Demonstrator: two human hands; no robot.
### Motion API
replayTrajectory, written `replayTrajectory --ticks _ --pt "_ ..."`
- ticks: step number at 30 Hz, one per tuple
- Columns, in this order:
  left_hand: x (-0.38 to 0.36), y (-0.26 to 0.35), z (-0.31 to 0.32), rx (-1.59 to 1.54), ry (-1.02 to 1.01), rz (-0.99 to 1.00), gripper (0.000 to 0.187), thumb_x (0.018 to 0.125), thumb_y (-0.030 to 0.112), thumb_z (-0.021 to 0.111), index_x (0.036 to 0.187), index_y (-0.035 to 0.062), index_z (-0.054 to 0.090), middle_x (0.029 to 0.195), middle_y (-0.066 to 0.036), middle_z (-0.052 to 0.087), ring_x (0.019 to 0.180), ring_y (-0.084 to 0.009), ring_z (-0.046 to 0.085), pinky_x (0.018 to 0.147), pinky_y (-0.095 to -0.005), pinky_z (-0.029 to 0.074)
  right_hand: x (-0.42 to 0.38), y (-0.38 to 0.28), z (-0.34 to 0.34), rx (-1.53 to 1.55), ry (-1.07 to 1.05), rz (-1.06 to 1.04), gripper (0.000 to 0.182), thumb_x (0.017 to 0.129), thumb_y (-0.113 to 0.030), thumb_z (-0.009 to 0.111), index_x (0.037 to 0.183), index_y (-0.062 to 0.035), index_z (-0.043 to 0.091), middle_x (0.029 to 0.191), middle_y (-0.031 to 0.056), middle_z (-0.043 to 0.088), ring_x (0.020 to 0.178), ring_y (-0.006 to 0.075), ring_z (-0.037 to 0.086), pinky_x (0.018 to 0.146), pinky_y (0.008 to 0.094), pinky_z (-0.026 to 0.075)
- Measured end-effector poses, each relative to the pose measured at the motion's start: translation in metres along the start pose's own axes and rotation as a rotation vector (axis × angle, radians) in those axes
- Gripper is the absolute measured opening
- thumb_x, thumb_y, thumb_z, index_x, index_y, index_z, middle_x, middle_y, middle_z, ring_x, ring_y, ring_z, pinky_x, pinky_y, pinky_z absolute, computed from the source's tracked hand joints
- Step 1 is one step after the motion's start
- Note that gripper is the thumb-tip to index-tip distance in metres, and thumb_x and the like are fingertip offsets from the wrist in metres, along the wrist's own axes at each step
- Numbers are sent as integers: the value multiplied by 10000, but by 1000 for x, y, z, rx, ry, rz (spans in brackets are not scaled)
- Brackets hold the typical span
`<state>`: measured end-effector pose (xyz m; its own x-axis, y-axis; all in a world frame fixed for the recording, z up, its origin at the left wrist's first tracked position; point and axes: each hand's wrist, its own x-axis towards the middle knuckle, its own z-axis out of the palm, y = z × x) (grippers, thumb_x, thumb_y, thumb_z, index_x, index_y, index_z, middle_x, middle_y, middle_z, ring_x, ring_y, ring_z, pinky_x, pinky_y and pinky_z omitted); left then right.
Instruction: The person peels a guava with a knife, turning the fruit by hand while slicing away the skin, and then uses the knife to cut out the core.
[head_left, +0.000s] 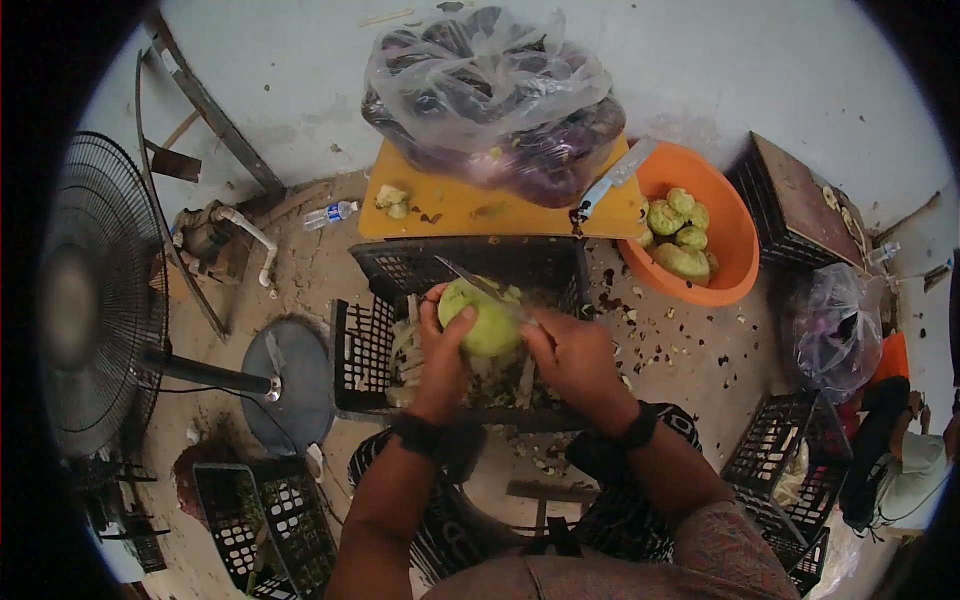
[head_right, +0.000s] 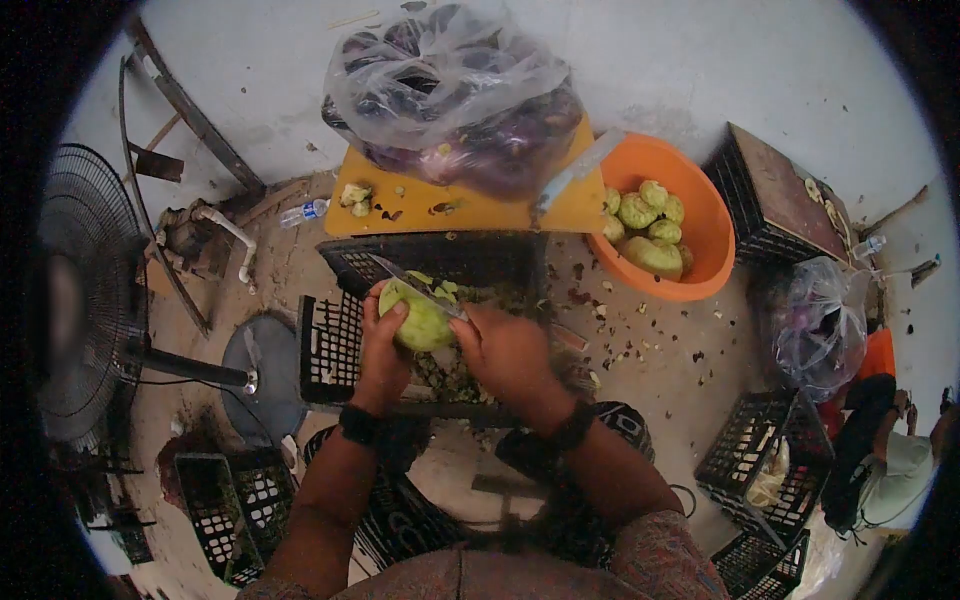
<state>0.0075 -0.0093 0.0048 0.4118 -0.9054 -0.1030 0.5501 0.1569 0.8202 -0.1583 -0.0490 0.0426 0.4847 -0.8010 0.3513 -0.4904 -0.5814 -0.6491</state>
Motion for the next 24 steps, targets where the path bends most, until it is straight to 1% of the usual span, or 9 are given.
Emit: replayTrajectory --ticks 2,4,9,13,15,19,21,22,24 --pt "-1 1 5 10 6 16 453 823 91 627 1212 78 396 1134 -79 504 1021 -180 533 870 -333 475 0 2 2 7 15 6 219 881 -201 582 992 -26 651 792 194 636 703 376 622 596 413 491" --pt "-3 1 6 22 12 27 469 816 78 635 1217 78 392 1139 -81 502 1023 -179 533 875 -332 474 0 3 5 -21 -18 59 264 900 -299 547 969 -61 635 783 182 635 703 387 614 604 466 482" --pt "-3 2 6 165 -3 79 584 756 33 683 1245 66 365 1144 -85 488 1069 -175 511 907 -331 462 4 4 5 41 -33 93 266 908 -292 532 895 -44 628 762 209 619 685 414 593 598 480 464" --pt "-1 -3 0 313 -16 166 617 734 51 706 1245 53 361 1152 -82 476 1075 -170 504 907 -322 458 4 7 9 111 -29 134 272 913 -279 529 841 -34 621 730 223 601 681 425 583 594 482 452" --pt "0 -4 -1 353 -31 232 640 717 55 720 1246 43 361 1171 -83 462 1077 -163 496 910 -315 453 4 7 10 123 -17 124 268 912 -277 530 847 -33 620 733 224 602 685 425 583 597 482 452" --pt "1 0 -2 316 -47 248 611 728 50 704 1243 53 375 1158 -84 479 1064 -168 510 902 -322 459 4 9 11 130 -38 102 261 910 -271 534 876 -27 620 758 221 610 701 425 587 607 477 458" --pt "3 3 -3 127 -34 91 543 759 50 655 1236 67 395 1149 -88 500 1045 -183 531 892 -335 470 4 10 11 121 -39 68 260 908 -268 537 898 -23 622 767 220 613 709 421 592 611 472 463" --pt "4 5 -4 127 -35 92 543 759 50 655 1236 67 395 1149 -88 500 1045 -183 531 892 -335 470 4 10 11 111 -41 34 261 906 -265 540 920 -19 625 775 219 616 717 417 597 616 467 468" --pt "5 6 -6 -60 -54 -9 494 781 50 605 1234 77 409 1149 -97 518 1030 -199 548 883 -348 480 3 10 10 120 -35 25 267 904 -264 544 937 -12 625 777 219 616 719 414 601 618 463 472"
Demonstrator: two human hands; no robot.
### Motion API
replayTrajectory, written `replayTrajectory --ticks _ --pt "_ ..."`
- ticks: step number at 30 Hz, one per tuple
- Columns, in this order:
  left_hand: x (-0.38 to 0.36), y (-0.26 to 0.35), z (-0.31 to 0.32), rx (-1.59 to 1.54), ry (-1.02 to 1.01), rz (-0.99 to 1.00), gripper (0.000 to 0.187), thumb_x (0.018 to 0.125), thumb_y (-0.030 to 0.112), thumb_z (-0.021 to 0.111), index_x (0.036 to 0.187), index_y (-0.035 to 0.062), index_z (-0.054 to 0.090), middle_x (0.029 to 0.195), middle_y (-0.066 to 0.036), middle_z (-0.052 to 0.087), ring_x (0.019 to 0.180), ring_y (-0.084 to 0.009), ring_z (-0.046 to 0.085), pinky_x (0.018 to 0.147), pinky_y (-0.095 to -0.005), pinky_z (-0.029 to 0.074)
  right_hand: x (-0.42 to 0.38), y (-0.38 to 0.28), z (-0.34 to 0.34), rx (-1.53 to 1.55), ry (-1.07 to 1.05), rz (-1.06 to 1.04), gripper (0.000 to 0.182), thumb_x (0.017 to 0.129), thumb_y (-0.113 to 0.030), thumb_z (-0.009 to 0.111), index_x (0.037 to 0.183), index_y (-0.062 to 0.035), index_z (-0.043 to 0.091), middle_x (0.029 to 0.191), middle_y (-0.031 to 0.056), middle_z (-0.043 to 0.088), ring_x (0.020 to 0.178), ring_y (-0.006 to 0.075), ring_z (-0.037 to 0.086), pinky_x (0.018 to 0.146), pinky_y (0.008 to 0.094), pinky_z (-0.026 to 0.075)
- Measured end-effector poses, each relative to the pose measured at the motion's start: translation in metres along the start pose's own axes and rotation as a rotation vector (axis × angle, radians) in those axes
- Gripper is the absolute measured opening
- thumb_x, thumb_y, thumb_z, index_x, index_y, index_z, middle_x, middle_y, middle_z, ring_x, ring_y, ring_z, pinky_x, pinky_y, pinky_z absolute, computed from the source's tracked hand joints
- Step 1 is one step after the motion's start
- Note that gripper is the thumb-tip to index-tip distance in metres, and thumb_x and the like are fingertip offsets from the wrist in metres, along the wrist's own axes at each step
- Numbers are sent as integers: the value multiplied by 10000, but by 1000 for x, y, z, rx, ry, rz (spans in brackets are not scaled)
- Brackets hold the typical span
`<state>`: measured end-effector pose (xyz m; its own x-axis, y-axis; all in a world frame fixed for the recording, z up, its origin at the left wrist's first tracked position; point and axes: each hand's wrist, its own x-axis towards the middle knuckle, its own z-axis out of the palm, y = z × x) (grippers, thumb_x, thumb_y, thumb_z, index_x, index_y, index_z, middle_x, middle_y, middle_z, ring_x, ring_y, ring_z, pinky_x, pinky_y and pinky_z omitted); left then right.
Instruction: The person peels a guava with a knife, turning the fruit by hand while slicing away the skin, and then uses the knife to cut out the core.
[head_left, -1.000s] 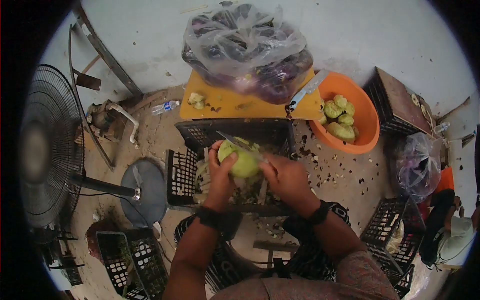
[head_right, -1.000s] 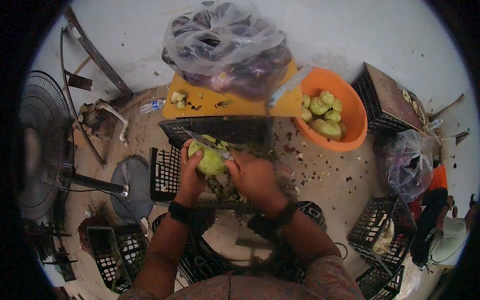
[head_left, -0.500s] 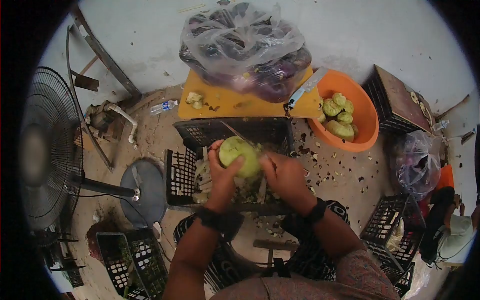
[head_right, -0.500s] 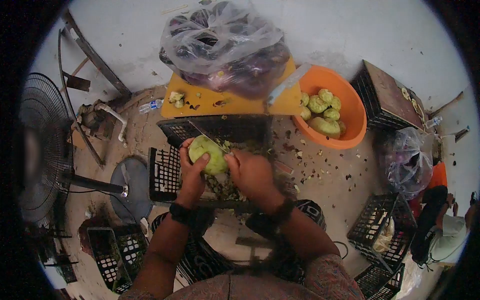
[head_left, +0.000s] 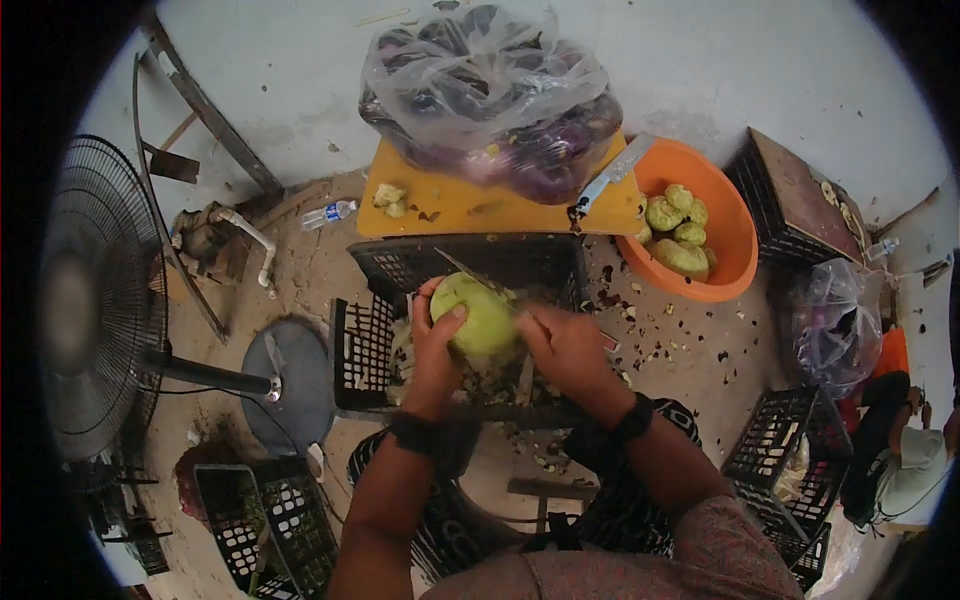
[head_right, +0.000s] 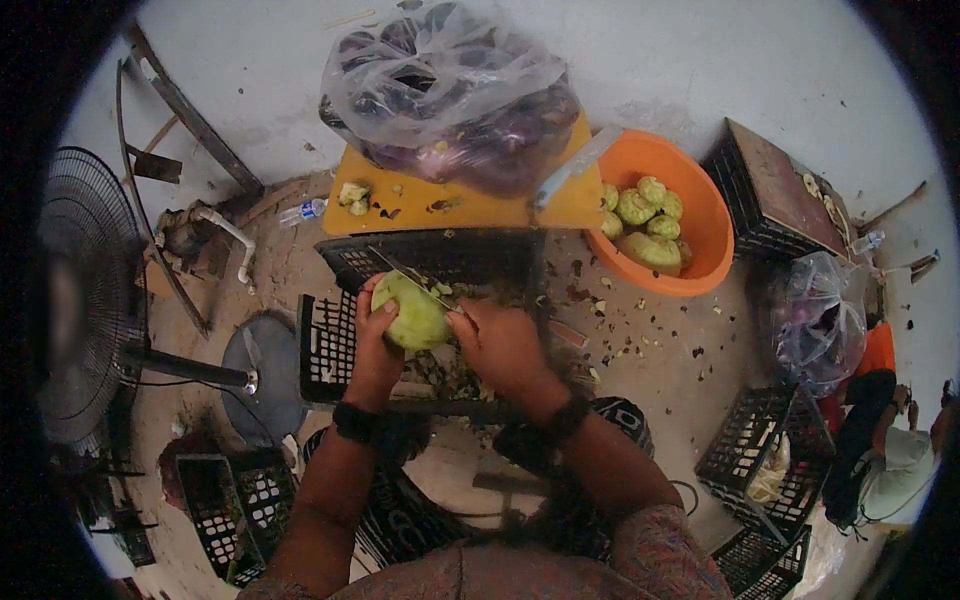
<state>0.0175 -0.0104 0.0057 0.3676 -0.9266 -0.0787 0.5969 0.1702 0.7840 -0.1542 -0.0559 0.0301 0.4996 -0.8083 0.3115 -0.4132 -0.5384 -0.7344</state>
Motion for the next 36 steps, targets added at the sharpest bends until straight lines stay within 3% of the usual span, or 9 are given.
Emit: replayTrajectory --ticks 5,16,19,22,26,30,31,33,36 --pt "-2 -1 -1 20 -39 18 502 777 57 595 1242 73 407 1161 -106 518 1048 -207 541 897 -352 473 -1 -3 -3 25 -7 7 284 899 -261 551 969 3 628 779 219 616 721 409 607 622 453 480" --pt "-5 0 1 280 -33 139 617 719 54 678 1258 62 380 1179 -93 483 1083 -194 509 936 -339 445 0 0 7 134 26 126 296 913 -268 526 821 -1 616 719 235 589 674 423 583 592 462 448" --pt "-5 0 0 498 -69 250 645 707 53 693 1265 60 370 1196 -94 468 1100 -195 499 938 -342 444 0 2 9 154 42 145 322 917 -267 523 779 11 608 690 234 575 647 417 578 580 452 441" --pt "-4 -1 -1 459 -64 279 660 697 67 708 1262 55 369 1198 -105 463 1111 -200 493 935 -341 445 1 -1 10 239 75 199 328 920 -265 529 770 17 604 662 225 562 582 378 565 562 427 433" --pt "-3 0 -8 150 -34 71 544 802 159 618 1275 55 371 1212 -105 472 1126 -235 503 946 -377 447 4 7 13 270 31 309 317 921 -259 538 785 18 611 649 218 553 548 327 547 553 392 428" --pt "3 -7 -16 -191 -89 -124 446 933 324 435 1296 64 429 1254 -122 516 1160 -278 515 965 -436 438 3 -8 7 313 75 164 268 916 -250 547 872 0 634 680 209 572 569 303 559 562 378 439" --pt "2 -7 -15 -187 -85 -122 446 933 324 435 1296 64 429 1254 -122 516 1160 -278 515 965 -436 438 1 -15 4 301 83 129 250 913 -244 548 926 -13 641 702 205 586 598 315 582 570 386 451" --pt "-1 -8 -9 -356 -32 -233 543 947 490 340 1307 103 466 1295 -113 518 1186 -284 496 1000 -451 392 -2 -18 1 232 65 46 242 907 -245 553 988 -32 633 730 197 601 638 329 599 580 402 463" --pt "-5 -4 -4 -388 -61 -219 560 950 505 327 1309 98 463 1295 -108 519 1188 -284 499 1001 -447 392 -8 -16 2 103 35 -65 273 897 -254 560 1089 -67 613 782 180 625 709 350 621 598 431 483"
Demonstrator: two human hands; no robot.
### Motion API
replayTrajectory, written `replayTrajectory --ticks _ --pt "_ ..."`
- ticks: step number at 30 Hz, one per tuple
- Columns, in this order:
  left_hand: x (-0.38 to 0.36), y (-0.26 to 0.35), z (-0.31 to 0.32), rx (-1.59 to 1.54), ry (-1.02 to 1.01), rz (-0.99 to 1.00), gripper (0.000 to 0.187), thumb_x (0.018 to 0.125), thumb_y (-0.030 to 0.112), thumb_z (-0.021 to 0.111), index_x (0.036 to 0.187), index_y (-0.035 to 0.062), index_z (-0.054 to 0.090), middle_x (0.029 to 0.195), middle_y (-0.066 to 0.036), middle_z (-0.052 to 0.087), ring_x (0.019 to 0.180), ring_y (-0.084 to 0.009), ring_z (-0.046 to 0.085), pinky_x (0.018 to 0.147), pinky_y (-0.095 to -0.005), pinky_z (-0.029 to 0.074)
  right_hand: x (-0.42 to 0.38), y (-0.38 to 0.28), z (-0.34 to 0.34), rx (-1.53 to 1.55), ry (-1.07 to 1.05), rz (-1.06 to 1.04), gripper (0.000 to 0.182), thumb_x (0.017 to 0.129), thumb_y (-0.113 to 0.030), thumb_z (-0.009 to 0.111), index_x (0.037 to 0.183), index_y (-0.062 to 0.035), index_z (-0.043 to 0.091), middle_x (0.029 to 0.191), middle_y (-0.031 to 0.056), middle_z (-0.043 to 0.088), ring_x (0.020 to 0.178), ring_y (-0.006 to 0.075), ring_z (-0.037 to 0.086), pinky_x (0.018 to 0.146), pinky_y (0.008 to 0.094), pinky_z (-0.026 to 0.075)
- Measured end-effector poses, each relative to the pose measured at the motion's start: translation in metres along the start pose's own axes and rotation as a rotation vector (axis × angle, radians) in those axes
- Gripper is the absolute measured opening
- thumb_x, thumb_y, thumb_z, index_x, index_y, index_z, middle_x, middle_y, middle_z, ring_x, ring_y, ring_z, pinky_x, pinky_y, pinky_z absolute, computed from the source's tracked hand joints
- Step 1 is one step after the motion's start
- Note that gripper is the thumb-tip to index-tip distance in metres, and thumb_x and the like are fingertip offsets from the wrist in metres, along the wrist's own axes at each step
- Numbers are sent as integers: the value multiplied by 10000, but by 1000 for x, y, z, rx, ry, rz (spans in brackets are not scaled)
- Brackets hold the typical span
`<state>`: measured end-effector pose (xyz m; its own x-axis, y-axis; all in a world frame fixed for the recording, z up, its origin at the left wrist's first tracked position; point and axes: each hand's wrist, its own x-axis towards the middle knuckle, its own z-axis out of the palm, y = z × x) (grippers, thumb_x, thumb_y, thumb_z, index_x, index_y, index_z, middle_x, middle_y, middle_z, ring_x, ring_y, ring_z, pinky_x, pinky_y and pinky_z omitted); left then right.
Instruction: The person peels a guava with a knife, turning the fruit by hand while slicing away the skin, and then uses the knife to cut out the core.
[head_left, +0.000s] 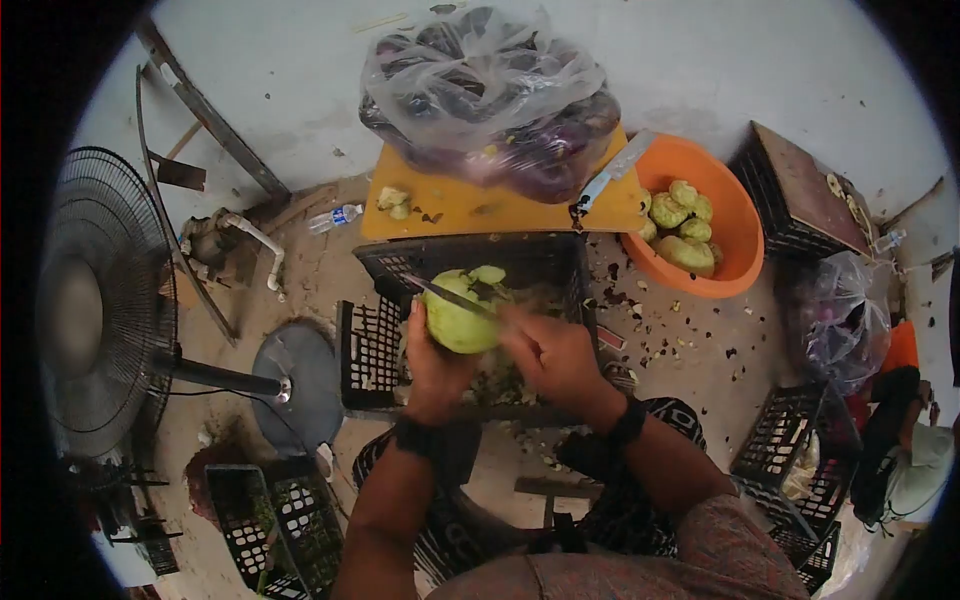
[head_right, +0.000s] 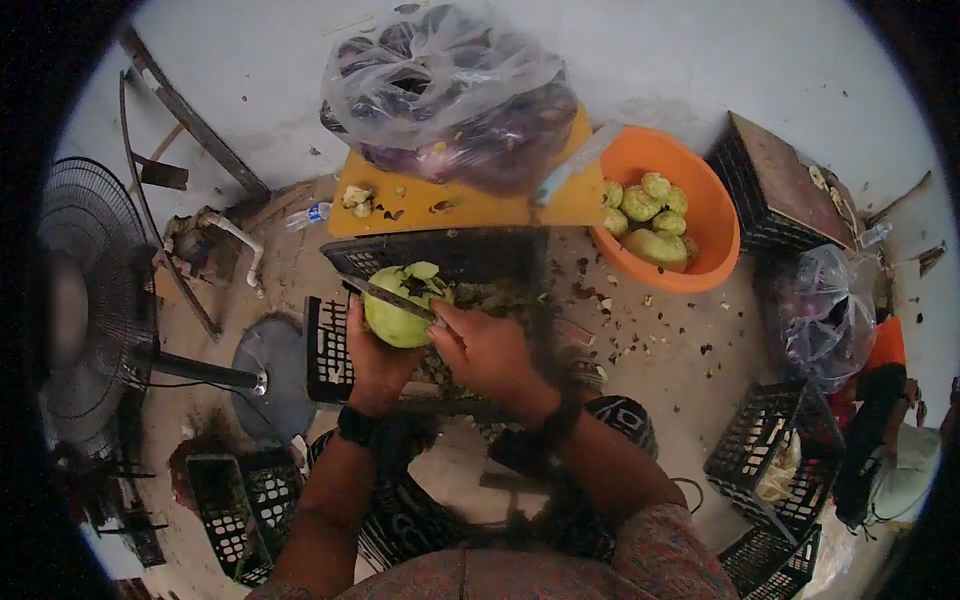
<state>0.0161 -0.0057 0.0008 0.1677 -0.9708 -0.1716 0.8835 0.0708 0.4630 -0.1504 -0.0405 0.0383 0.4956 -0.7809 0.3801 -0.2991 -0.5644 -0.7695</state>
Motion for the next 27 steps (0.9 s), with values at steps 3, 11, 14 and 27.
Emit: replayTrajectory --ticks 3,11,14,27 --pt "-1 -2 2 -9 -56 41 534 978 474 323 1288 66 473 1268 -119 539 1155 -284 528 1001 -451 403 -4 0 -3 -79 -40 -12 307 892 -276 563 1131 -87 599 809 167 637 727 353 625 603 444 490" --pt "13 -5 5 -10 -27 25 561 958 496 330 1296 69 466 1270 -119 536 1165 -296 516 1004 -458 394 -7 5 -11 -158 -27 -15 328 889 -298 562 1141 -89 591 798 155 635 699 338 623 588 443 488" --pt "17 -6 5 -12 4 28 582 945 511 326 1308 75 456 1271 -123 532 1167 -306 510 1006 -462 387 -8 7 -15 -217 -27 -40 331 891 -303 558 1135 -80 592 795 154 633 694 334 624 584 440 488" --pt "12 -7 11 -14 -13 56 513 957 436 343 1240 41 508 1216 -132 569 1119 -279 552 977 -441 425 -6 6 -15 -200 16 -38 275 897 -279 561 1075 -74 604 770 150 626 698 349 619 587 445 482"
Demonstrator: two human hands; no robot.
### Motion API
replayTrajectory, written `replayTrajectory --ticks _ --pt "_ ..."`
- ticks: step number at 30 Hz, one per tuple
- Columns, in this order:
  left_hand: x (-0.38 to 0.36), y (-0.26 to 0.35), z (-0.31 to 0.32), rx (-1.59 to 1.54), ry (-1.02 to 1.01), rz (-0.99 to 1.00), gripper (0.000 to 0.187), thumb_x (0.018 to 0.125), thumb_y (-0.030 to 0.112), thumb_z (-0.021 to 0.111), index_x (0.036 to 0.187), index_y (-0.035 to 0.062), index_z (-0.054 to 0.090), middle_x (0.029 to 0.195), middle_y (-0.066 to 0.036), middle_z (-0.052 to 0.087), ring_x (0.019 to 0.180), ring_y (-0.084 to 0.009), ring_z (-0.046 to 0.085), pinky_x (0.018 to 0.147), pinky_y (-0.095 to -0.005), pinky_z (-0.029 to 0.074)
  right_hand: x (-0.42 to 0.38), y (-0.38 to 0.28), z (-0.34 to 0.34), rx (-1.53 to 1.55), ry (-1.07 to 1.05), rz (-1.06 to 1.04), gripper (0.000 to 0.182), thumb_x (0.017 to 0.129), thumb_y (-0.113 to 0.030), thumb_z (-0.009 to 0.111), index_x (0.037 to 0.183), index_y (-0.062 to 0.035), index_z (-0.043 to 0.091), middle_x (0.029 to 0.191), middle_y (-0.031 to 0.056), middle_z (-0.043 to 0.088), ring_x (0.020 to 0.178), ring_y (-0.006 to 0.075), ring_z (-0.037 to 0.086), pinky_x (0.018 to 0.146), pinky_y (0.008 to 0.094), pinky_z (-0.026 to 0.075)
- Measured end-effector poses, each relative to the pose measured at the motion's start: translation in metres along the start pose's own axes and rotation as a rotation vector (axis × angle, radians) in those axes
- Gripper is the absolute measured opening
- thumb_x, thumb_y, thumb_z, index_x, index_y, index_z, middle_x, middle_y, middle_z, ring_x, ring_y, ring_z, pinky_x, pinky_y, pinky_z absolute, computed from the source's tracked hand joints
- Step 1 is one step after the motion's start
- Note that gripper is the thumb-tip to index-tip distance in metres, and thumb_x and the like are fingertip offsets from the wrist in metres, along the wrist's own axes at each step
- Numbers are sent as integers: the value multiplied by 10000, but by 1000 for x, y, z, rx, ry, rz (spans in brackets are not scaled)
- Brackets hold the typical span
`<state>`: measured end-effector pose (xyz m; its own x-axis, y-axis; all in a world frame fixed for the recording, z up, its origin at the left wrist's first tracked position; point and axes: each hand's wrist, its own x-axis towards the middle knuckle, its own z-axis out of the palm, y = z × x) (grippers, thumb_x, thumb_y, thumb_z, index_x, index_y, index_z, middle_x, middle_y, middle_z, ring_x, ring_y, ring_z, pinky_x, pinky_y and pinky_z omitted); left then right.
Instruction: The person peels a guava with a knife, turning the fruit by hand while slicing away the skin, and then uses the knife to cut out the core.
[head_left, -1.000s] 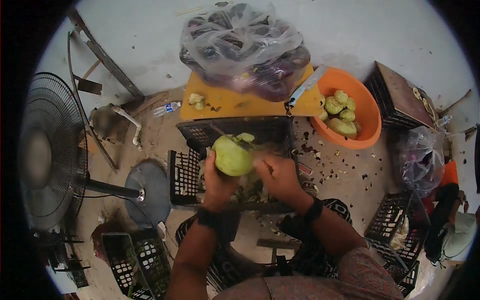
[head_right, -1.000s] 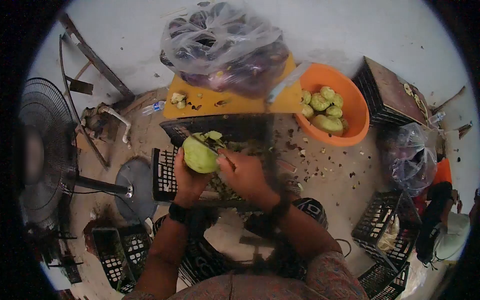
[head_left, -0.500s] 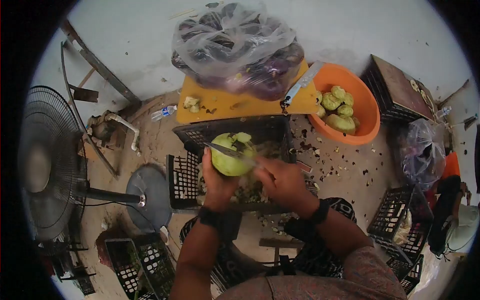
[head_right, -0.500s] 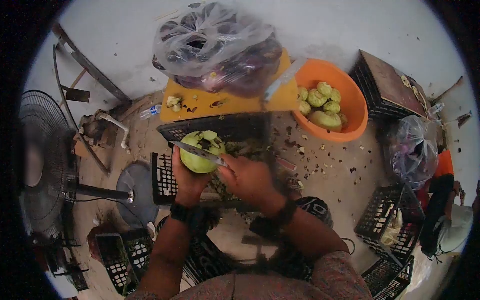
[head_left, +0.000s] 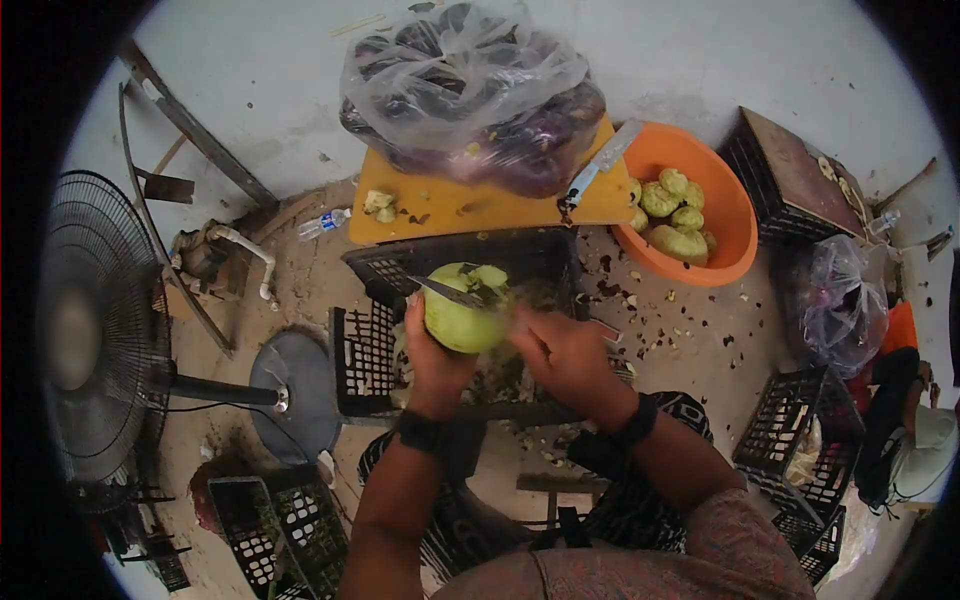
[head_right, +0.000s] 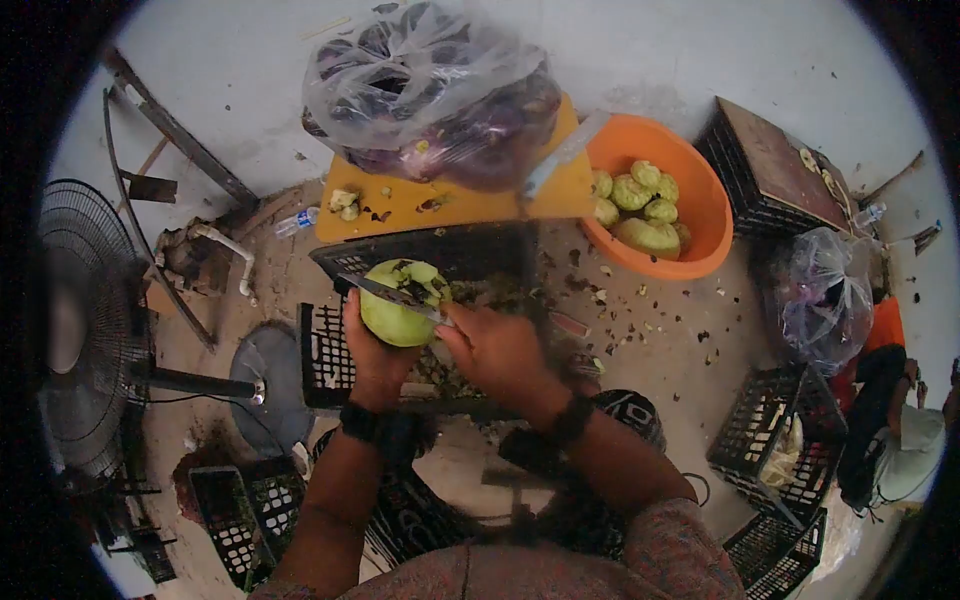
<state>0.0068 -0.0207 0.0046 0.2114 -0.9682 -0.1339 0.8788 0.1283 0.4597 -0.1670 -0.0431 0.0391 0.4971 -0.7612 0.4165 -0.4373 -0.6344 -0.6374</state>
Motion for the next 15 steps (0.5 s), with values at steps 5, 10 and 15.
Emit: replayTrajectory --ticks 5,10,15 --pt "7 3 -9 28 34 -76 601 927 528 300 1265 72 498 1253 -142 547 1152 -326 524 985 -488 410 -3 3 -4 17 -30 -38 275 896 -285 555 1083 -90 602 770 142 622 693 340 616 575 441 478" --pt "6 5 -3 1 17 -161 659 913 570 270 1280 72 498 1265 -154 539 1161 -344 515 999 -499 393 -2 3 -7 -25 -55 -79 292 880 -291 577 1102 -102 601 740 126 610 660 323 612 555 437 475" --pt "5 5 -5 -41 -3 -191 685 911 594 268 1293 70 489 1283 -157 525 1173 -349 499 1012 -496 373 -2 6 -7 -46 -38 -135 321 862 -289 607 1124 -103 599 702 102 593 628 301 607 524 418 471"
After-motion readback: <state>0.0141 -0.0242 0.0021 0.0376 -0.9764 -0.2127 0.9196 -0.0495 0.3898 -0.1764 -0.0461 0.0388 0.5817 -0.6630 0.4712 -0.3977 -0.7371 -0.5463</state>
